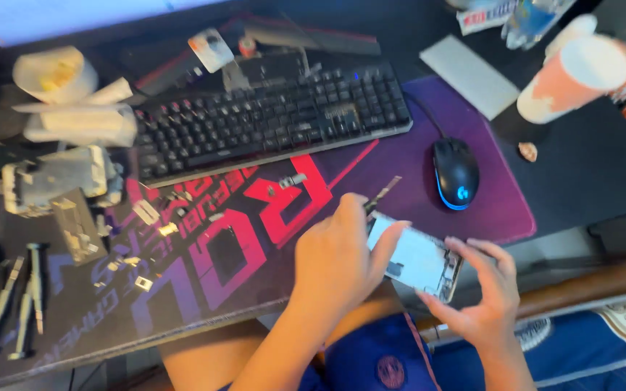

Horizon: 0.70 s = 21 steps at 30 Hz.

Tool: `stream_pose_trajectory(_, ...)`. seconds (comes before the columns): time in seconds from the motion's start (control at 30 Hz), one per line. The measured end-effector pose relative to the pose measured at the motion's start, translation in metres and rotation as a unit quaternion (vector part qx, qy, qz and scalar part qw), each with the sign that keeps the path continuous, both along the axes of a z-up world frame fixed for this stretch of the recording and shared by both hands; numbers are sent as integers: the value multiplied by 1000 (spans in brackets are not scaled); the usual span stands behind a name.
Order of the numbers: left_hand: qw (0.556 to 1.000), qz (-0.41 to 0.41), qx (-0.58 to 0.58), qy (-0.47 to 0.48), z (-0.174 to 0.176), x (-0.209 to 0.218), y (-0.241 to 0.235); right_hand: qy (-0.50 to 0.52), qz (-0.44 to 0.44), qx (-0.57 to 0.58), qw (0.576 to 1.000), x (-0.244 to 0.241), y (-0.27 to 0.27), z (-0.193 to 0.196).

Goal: The person uses a screwdriver to remove screws from the internal frame of a disassembled smartphone. They carefully place the removed screws on the desk mat and continue to unscrew components from the device's chassis.

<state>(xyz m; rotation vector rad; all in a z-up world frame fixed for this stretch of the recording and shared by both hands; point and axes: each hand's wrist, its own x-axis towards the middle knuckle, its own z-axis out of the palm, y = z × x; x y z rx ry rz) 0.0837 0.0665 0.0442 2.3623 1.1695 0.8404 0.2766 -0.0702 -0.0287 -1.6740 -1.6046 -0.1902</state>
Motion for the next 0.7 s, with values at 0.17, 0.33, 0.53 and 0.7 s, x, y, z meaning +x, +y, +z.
stream_pose_trajectory(0.17,978,-51,-200,8,-5,-34,-52,-31,-9,1,999,1,-1,-12)
stream_pose_trajectory(0.33,941,21,-335,43,-30,-31,-89,43,-58,66,995,-15,9,-26)
stream_pose_trajectory(0.53,992,-25,93,-78,-15,1,-88,109,-85,84,987,-31,24,-18)
stream_pose_trajectory(0.7,991,-8,125,-35,-15,26,-81,162,-54,80,982,-24,19,-21)
